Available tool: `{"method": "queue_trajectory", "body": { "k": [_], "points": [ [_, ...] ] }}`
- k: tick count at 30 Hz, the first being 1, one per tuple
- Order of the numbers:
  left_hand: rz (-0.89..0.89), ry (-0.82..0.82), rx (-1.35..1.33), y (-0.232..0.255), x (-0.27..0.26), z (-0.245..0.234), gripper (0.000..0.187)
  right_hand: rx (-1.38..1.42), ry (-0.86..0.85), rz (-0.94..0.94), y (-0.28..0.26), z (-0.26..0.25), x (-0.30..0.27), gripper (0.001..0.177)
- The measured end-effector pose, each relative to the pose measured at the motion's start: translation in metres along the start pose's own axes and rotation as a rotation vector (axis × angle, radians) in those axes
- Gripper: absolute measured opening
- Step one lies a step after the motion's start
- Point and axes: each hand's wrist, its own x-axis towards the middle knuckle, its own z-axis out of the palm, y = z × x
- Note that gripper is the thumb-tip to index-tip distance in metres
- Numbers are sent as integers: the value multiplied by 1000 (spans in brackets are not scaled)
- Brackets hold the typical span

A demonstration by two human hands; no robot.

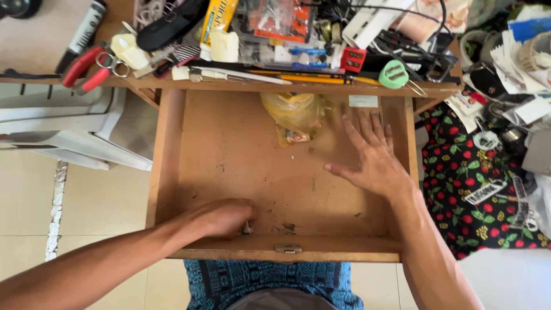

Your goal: The person wipes the inside of a wooden drawer with a white cloth, then places a yellow plastic bag and a white box inside. They continue to wipe the drawer and then place a tube of cream, a small plastic bag, and several pencils into the drawer.

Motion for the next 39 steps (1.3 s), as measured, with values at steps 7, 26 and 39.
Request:
{"method": "queue_trajectory", "body": {
  "k": [7,26,39],
  "points": [
    [92,62,-54,2,46,11,25,35,34,37,8,-6,0,106],
    [-256,81,-140,-8,18,30,16,194,106,34,10,-6,3,79],
    [-106,842,15,-29,81,-25,38,276,202,102,8,-18,1,66]
  ]
}}
